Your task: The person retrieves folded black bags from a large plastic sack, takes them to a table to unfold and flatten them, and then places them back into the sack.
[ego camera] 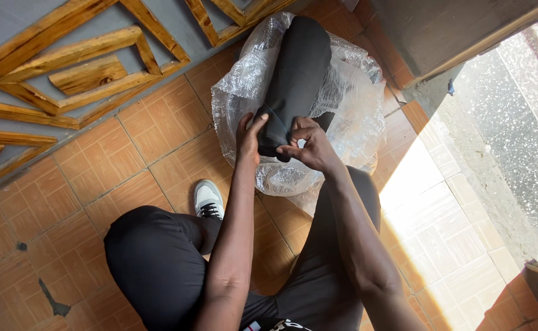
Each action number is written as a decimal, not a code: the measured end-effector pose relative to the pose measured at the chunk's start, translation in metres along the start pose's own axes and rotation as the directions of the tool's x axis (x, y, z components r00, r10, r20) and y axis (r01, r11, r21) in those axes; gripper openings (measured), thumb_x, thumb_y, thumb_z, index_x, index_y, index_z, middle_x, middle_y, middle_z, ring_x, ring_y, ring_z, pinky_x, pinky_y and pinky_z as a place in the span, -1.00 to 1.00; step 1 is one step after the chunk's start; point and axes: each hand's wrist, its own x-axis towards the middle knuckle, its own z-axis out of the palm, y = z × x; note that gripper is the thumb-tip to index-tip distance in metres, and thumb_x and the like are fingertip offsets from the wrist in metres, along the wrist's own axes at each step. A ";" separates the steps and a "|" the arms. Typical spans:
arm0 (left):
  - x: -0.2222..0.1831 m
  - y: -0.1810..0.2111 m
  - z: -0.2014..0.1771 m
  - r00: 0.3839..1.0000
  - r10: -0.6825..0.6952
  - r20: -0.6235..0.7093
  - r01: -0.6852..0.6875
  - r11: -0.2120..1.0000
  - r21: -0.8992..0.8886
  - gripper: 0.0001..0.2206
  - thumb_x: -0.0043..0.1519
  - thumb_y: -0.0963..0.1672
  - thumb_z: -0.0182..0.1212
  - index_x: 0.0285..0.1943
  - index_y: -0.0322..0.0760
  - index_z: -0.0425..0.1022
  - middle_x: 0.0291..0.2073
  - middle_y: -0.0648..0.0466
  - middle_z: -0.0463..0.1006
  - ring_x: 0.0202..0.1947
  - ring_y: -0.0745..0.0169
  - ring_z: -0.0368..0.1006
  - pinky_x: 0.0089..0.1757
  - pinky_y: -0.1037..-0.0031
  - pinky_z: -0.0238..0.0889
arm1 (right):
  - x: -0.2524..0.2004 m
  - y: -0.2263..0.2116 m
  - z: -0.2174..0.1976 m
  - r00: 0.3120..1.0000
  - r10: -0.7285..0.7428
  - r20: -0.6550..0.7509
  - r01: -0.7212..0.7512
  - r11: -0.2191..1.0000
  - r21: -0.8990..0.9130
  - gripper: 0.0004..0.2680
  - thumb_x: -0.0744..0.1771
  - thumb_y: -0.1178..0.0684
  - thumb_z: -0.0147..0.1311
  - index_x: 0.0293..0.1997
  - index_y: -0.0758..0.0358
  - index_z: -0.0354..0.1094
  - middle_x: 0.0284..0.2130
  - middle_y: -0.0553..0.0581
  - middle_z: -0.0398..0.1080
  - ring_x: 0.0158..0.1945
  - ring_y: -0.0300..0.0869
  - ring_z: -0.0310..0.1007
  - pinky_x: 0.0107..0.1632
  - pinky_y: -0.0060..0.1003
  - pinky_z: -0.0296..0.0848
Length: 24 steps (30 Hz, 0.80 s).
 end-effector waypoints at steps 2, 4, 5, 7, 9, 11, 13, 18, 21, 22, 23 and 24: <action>0.025 -0.026 -0.003 1.000 -0.012 0.006 0.012 0.997 -0.080 -0.13 -0.05 0.03 0.69 0.43 -0.27 0.31 0.17 -0.28 0.39 0.14 -0.16 0.41 0.07 0.10 0.35 | 0.003 -0.008 0.001 1.000 0.009 0.022 -0.008 0.999 -0.043 -0.72 0.23 0.08 0.39 -0.66 0.22 0.27 -0.53 0.16 0.19 -0.37 0.11 0.28 -0.16 -0.08 0.29; 0.031 -0.029 -0.008 1.000 -0.017 0.008 0.018 0.988 -0.154 -0.19 -0.06 0.01 0.70 0.35 -0.33 0.37 0.07 -0.16 0.45 0.05 -0.03 0.44 0.02 0.21 0.38 | 0.005 -0.010 0.005 0.999 0.013 0.042 -0.010 0.997 -0.078 -0.72 0.23 0.06 0.38 -0.66 0.21 0.27 -0.52 0.14 0.18 -0.36 0.10 0.29 -0.16 -0.07 0.29; 0.024 -0.022 -0.011 0.998 -0.035 0.046 0.044 0.980 -0.196 -0.30 0.00 0.01 0.65 0.27 -0.29 0.42 0.02 -0.12 0.49 0.02 -0.01 0.46 0.00 0.16 0.41 | 0.003 -0.007 0.007 0.999 0.037 0.017 -0.035 0.994 -0.105 -0.73 0.23 0.06 0.36 -0.65 0.22 0.29 -0.51 0.18 0.19 -0.35 0.15 0.29 -0.18 -0.03 0.29; 0.000 -0.001 -0.010 0.995 -0.047 0.084 0.066 0.968 -0.240 -0.41 0.05 0.02 0.61 0.19 -0.25 0.46 -0.03 -0.08 0.53 -0.02 0.01 0.49 -0.01 0.11 0.44 | 0.003 -0.004 0.012 0.998 0.056 -0.006 -0.056 0.990 -0.131 -0.75 0.24 0.07 0.35 -0.63 0.22 0.30 -0.50 0.22 0.20 -0.33 0.19 0.29 -0.19 0.00 0.29; -0.034 0.023 -0.005 0.945 -0.193 0.262 0.284 0.883 -0.373 -0.51 0.08 0.04 0.53 0.11 -0.20 0.55 -0.06 -0.07 0.61 -0.08 -0.02 0.55 -0.09 0.03 0.49 | 0.005 -0.003 0.018 0.988 0.115 -0.104 -0.118 0.993 -0.023 -0.80 0.23 0.06 0.38 -0.55 0.15 0.35 -0.53 0.12 0.28 -0.33 0.05 0.36 -0.15 -0.13 0.34; -0.034 0.018 -0.013 0.919 -0.241 0.311 0.352 0.858 -0.375 -0.44 0.06 0.12 0.48 0.14 -0.18 0.52 -0.06 -0.10 0.60 -0.07 -0.10 0.54 -0.10 -0.12 0.46 | 0.002 0.005 0.018 0.976 0.190 -0.103 -0.184 0.981 0.064 -0.82 0.21 0.09 0.39 -0.51 0.15 0.37 -0.54 0.07 0.28 -0.34 -0.06 0.34 -0.16 -0.19 0.33; -0.037 0.013 -0.014 0.886 -0.285 0.367 0.419 0.830 -0.369 -0.37 0.05 0.20 0.42 0.16 -0.17 0.48 -0.05 -0.13 0.59 -0.06 -0.17 0.53 -0.12 -0.28 0.44 | 0.000 0.008 0.020 0.960 0.262 -0.103 -0.246 0.958 0.147 -0.84 0.20 0.13 0.40 -0.46 0.15 0.39 -0.56 0.02 0.28 -0.35 -0.18 0.32 -0.16 -0.26 0.32; -0.041 0.005 -0.009 0.845 -0.353 0.402 0.513 0.750 -0.418 -0.42 0.07 0.12 0.49 0.08 -0.29 0.44 -0.14 -0.14 0.56 -0.16 -0.15 0.51 -0.12 -0.16 0.46 | 0.003 -0.004 0.013 0.920 0.387 0.054 -0.386 0.880 0.278 -0.70 0.19 0.21 0.36 -0.10 0.21 0.28 -0.69 0.04 0.37 -0.61 -0.27 0.31 -0.43 -0.41 0.27; -0.035 0.012 -0.010 0.908 -0.141 0.394 0.245 0.943 -0.227 -0.52 0.09 -0.03 0.56 0.11 -0.28 0.49 -0.14 -0.06 0.63 -0.12 -0.03 0.60 -0.10 -0.03 0.50 | 0.002 -0.006 0.001 0.900 0.433 0.058 -0.420 0.821 0.387 -0.77 0.25 0.18 0.35 -0.22 0.29 0.25 -0.66 0.08 0.33 -0.61 -0.26 0.33 -0.48 -0.48 0.28; -0.044 0.019 -0.006 0.909 -0.150 0.389 0.251 0.942 -0.223 -0.52 0.09 -0.03 0.56 0.11 -0.28 0.49 -0.14 -0.06 0.63 -0.12 -0.03 0.60 -0.10 -0.03 0.50 | 0.001 -0.007 0.002 0.896 0.440 0.061 -0.427 0.815 0.392 -0.77 0.25 0.18 0.35 -0.22 0.29 0.25 -0.66 0.08 0.33 -0.61 -0.26 0.33 -0.48 -0.48 0.28; -0.050 0.029 0.002 0.948 0.014 0.317 0.032 0.990 -0.139 -0.38 -0.02 -0.06 0.66 0.20 -0.27 0.47 -0.03 -0.09 0.59 -0.04 0.03 0.52 -0.01 0.00 0.41 | 0.001 -0.009 0.002 0.894 0.446 0.031 -0.424 0.823 0.377 -0.80 0.29 0.15 0.31 -0.35 0.28 0.25 -0.71 0.10 0.34 -0.64 -0.25 0.34 -0.46 -0.46 0.26; -0.057 0.038 0.010 0.946 0.189 0.264 -0.186 0.982 -0.039 -0.24 -0.13 -0.10 0.76 0.29 -0.25 0.45 0.07 -0.12 0.56 0.04 0.08 0.43 0.08 0.04 0.33 | 0.001 -0.010 0.001 0.892 0.452 0.002 -0.422 0.831 0.363 -0.76 0.34 0.11 0.28 -0.48 0.27 0.26 -0.76 0.13 0.35 -0.66 -0.24 0.34 -0.44 -0.45 0.23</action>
